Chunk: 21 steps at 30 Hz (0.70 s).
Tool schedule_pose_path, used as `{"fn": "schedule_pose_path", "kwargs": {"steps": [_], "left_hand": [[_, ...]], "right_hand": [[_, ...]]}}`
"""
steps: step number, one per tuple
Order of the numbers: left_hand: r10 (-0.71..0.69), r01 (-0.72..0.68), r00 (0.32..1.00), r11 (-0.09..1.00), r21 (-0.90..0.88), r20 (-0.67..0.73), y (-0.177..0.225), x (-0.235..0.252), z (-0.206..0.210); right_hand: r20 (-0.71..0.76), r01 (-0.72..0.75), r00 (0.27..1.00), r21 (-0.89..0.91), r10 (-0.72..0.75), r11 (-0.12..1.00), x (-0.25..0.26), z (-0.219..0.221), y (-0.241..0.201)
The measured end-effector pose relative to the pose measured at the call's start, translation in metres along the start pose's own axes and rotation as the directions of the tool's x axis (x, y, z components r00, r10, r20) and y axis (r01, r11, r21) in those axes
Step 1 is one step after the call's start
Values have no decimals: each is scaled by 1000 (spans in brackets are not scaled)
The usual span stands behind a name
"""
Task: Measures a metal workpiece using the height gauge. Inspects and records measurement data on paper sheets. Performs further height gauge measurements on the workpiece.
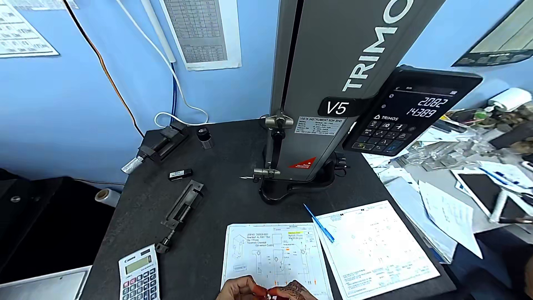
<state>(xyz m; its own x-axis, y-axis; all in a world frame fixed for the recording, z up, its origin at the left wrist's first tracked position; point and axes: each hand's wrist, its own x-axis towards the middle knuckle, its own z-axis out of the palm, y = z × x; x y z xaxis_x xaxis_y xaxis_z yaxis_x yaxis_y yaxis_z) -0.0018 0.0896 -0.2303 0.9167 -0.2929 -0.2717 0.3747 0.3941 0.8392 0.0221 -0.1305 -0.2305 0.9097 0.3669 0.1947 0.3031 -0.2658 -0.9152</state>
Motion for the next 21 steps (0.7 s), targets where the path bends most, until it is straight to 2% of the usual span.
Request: {"fn": "schedule_pose_path", "kwargs": {"steps": [2, 4, 7, 9, 10, 13, 15, 18, 21], "left_hand": [[73, -71, 997, 995, 66, -31, 13, 13, -8], [174, -135, 972, 963, 234, -155, 27, 29, -21], [375, -111, 840, 826, 552, -391, 49, 71, -58], [488, -6, 737, 696, 718, -467, 60, 105, -92], [519, 61, 706, 633, 772, -482, 65, 121, -107], [574, 122, 704, 482, 867, -418, 71, 164, -133], [601, 116, 734, 350, 930, -318, 72, 180, -138], [590, 88, 787, 186, 979, -182, 71, 191, -140], [610, -16, 789, 138, 990, -72, 66, 195, -149]], "right_hand": [[-39, -6, 999, -43, 4, 999, 18, -5, 1], [-151, -63, 987, -80, 50, 995, 36, -20, 5], [-360, -139, 928, -99, 94, 985, 74, -62, 27], [-503, -216, 854, -118, 129, 969, 108, -95, 47], [-571, -260, 809, -135, 139, 956, 128, -112, 58], [-665, -370, 711, -76, 229, 926, 190, -157, 86], [-643, -409, 720, -90, 260, 908, 223, -177, 98], [-615, -487, 738, -200, 278, 850, 248, -193, 99], [-601, -558, 730, -248, 326, 791, 255, -202, 105]]}}
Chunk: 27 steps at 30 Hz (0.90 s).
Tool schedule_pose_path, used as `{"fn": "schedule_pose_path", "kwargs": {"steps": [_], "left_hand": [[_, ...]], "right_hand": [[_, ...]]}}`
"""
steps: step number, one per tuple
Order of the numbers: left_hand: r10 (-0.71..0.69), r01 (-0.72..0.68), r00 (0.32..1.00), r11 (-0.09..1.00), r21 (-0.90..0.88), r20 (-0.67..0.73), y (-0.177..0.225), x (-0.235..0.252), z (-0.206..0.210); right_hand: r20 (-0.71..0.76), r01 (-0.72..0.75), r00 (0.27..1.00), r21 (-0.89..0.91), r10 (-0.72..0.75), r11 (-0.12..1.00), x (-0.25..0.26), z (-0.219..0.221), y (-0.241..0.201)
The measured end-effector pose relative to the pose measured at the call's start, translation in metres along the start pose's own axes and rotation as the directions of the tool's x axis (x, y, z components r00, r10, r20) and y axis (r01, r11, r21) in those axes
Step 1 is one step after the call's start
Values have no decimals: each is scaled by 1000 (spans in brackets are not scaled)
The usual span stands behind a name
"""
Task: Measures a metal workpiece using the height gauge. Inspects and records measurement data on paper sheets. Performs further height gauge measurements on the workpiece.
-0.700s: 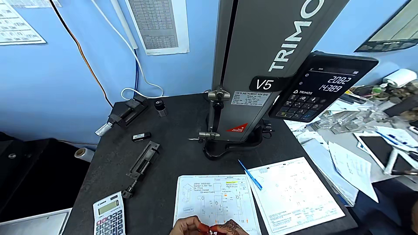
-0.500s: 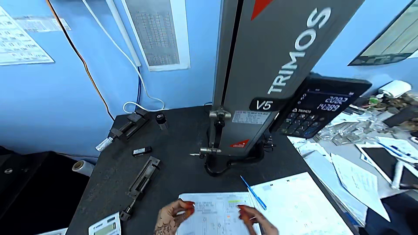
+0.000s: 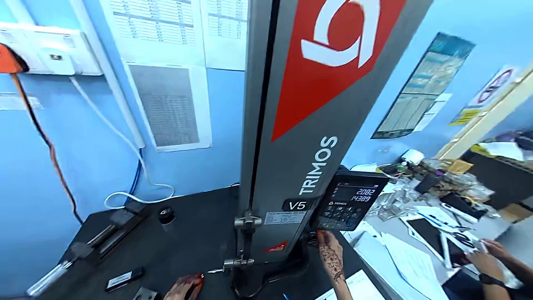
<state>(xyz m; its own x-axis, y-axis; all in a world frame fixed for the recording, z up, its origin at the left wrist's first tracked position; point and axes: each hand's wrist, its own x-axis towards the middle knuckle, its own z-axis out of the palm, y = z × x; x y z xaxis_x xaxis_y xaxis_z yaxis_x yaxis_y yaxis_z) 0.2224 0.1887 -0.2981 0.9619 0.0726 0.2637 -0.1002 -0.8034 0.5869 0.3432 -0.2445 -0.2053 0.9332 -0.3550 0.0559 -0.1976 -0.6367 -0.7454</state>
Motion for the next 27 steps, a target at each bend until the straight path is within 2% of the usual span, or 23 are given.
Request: {"fn": "schedule_pose_path", "kwargs": {"steps": [2, 5, 9, 13, 17, 24, 26, 27], "left_hand": [[-6, 6, 1000, 1000, 2, 24, -2, 1, 0], [6, -7, 998, 1000, 10, 70, -3, 3, -2], [-5, 5, 998, 1000, -15, 59, -3, 4, -5], [-12, 12, 1000, 997, -76, -11, -12, 3, 1], [-52, 51, 999, 993, -111, -10, -8, 8, 3], [-69, 59, 997, 975, -212, -39, -16, 11, 13], [-72, 62, 996, 974, -217, -43, -17, 11, 14], [-74, 64, 997, 975, -214, -39, -17, 11, 15]], "right_hand": [[101, -25, 995, -19, 27, 1000, 6, -5, 10], [229, -61, 972, 56, 47, 997, 9, -11, 25], [292, -137, 953, 164, 85, 977, 10, 0, 36], [332, -119, 941, 147, 64, 982, 32, 10, 33], [263, -134, 960, 112, 101, 985, 41, 10, 17], [80, -53, 996, 310, 30, 949, 21, 13, 22], [-25, -42, 998, 488, 63, 872, 8, 10, 18], [-121, 23, 990, 638, 70, 770, 3, 7, 15]]}}
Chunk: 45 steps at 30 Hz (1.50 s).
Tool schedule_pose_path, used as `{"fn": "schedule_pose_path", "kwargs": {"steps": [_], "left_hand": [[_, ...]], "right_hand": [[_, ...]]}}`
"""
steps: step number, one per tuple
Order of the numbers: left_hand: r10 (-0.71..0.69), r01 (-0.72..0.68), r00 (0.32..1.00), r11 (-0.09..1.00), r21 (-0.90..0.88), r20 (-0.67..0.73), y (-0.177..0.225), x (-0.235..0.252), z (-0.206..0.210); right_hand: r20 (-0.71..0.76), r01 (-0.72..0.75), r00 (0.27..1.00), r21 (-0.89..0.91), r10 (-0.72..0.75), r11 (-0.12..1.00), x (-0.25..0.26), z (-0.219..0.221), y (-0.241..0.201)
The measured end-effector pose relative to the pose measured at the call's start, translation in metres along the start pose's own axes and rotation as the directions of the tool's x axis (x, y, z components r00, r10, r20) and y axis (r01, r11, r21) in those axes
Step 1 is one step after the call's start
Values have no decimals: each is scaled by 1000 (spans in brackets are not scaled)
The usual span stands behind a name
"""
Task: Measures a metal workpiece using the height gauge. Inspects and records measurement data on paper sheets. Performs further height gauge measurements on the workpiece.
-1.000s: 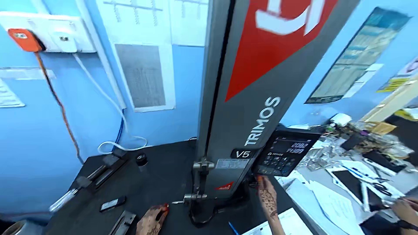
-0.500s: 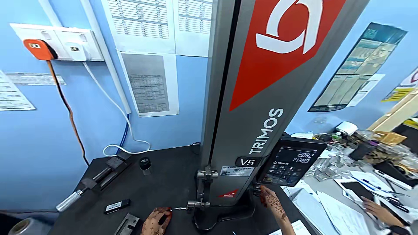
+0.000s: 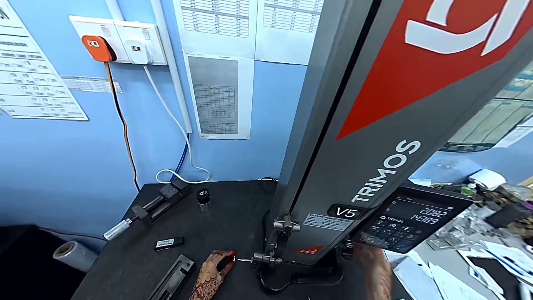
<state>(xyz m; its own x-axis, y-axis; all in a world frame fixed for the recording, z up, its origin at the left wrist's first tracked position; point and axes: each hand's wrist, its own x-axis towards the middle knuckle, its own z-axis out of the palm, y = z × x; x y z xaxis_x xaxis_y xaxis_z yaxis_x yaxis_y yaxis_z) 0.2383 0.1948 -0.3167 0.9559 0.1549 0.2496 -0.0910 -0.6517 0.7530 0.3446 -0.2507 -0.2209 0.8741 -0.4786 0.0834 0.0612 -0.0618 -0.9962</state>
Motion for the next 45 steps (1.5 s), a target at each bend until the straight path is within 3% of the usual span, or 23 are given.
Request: {"fn": "schedule_pose_path", "kwargs": {"steps": [2, 3, 9, 13, 15, 17, 19, 20, 22, 27, 30, 31, 32, 34, 35, 39, 45], "left_hand": [[-5, 5, 1000, 1000, 2, 0, -1, 0, 0], [-8, 8, 1000, 1000, -1, -1, -1, -1, 0], [66, -66, 997, 998, 21, -27, -3, -1, 1], [82, -81, 996, 996, 29, -33, -6, 0, 3], [71, -71, 997, 997, 24, -19, -4, -1, 2], [70, -70, 998, 997, 19, -10, -2, 0, 1], [59, -59, 998, 998, 11, 5, -2, 0, 0], [54, -54, 998, 998, 12, 12, -2, 0, 0], [48, -48, 999, 999, 15, 20, -1, 1, -1], [30, -30, 999, 1000, 6, 41, -2, 1, 0], [51, -51, 998, 999, 9, 33, -4, 1, 1], [50, -50, 998, 999, 8, 32, -4, 1, 2], [48, -48, 998, 999, 10, 34, -4, 0, 2], [44, -44, 998, 999, 12, 42, -3, 0, 1], [45, -46, 998, 999, 12, 45, -3, 0, 1], [51, -51, 998, 999, -2, 46, -2, 0, 1], [58, -57, 998, 998, -6, 40, -1, -1, 0]], "right_hand": [[-86, 135, 990, 336, -113, 932, -6, -7, -23], [-90, 176, 984, 413, -152, 894, -7, -10, -38], [-122, 229, 973, 403, -196, 886, 3, -16, -64], [-79, 68, 996, 506, -32, 860, 1, -10, -63], [-38, -45, 997, 383, 65, 923, 4, -4, -45], [52, -152, 987, 2, 151, 988, 9, 1, -18], [220, -133, 951, -339, 216, 931, 13, 6, -3], [256, -115, 938, -405, 234, 907, 16, 9, 0], [265, -152, 929, -363, 258, 919, 19, 14, 5], [314, -182, 937, 62, 154, 981, 19, 6, 16], [200, -143, 976, 278, 88, 950, 16, 10, 14], [148, -140, 983, 242, 107, 960, 16, 14, 9], [129, -130, 985, 98, 117, 987, 16, 15, 4], [235, -78, 961, -283, 147, 956, 19, 12, -4], [275, -54, 947, -378, 168, 924, 20, 12, -6], [353, -129, 908, -273, 224, 953, 24, 8, -8], [484, -89, 863, -137, 145, 987, 22, -8, -8]]}}
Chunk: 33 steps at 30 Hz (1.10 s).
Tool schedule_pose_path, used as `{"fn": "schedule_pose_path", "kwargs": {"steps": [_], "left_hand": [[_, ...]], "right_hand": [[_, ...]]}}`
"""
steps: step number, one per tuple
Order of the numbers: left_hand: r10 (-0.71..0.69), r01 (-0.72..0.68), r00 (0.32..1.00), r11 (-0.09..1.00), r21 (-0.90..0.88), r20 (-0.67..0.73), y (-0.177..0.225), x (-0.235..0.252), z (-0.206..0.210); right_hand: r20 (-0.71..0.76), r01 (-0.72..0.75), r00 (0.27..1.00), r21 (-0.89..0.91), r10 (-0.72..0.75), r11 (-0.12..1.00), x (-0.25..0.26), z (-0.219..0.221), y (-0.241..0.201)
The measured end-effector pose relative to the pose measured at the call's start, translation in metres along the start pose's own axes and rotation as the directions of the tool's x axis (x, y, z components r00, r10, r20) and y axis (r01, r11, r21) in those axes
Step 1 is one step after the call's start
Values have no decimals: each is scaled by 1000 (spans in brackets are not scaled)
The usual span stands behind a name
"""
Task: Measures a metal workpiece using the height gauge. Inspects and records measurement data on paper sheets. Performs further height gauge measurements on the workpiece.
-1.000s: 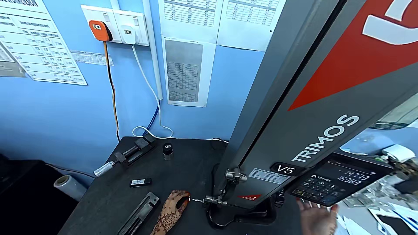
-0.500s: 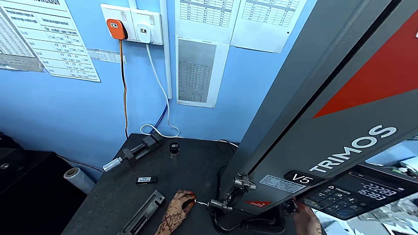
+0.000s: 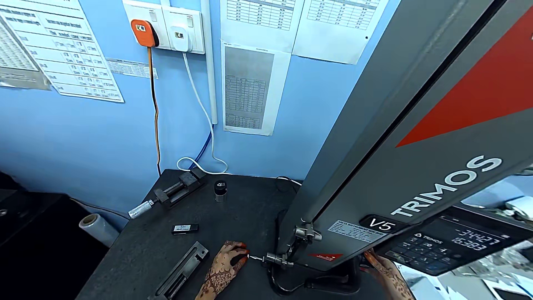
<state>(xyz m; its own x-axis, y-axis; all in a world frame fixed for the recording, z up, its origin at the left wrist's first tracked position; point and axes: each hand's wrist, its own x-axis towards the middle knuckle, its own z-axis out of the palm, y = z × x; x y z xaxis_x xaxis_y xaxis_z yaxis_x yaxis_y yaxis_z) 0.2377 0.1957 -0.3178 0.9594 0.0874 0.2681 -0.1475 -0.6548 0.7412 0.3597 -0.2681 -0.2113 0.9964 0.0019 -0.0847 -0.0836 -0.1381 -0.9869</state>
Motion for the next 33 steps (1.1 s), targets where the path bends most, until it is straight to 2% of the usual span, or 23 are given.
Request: {"fn": "schedule_pose_path", "kwargs": {"steps": [9, 20, 25, 28, 29, 30, 33], "left_hand": [[8, -7, 1000, 1000, 5, -9, -2, -1, 2], [49, -48, 998, 999, 13, -34, -5, -2, 4], [76, -75, 997, 997, -23, 19, 3, 0, -2], [77, -77, 996, 997, -10, 46, 2, 1, -4], [78, -78, 996, 997, -6, 48, 2, 1, -4], [75, -75, 996, 997, -2, 52, 2, 1, -4], [71, -72, 996, 997, 17, 55, 1, 3, -4]], "right_hand": [[-33, 59, 998, -87, -62, 994, -9, -7, 6], [-19, 184, 983, -28, -184, 983, -8, -8, 13], [-82, 101, 991, -95, -109, 990, -7, 0, 4], [-102, 159, 979, -184, -179, 970, -11, 4, 0], [-125, 205, 966, -165, -227, 965, -16, 7, -1], [-162, 267, 948, -69, -274, 961, -21, 11, -3], [-305, 437, 889, 343, -342, 831, -27, 27, -17]]}}
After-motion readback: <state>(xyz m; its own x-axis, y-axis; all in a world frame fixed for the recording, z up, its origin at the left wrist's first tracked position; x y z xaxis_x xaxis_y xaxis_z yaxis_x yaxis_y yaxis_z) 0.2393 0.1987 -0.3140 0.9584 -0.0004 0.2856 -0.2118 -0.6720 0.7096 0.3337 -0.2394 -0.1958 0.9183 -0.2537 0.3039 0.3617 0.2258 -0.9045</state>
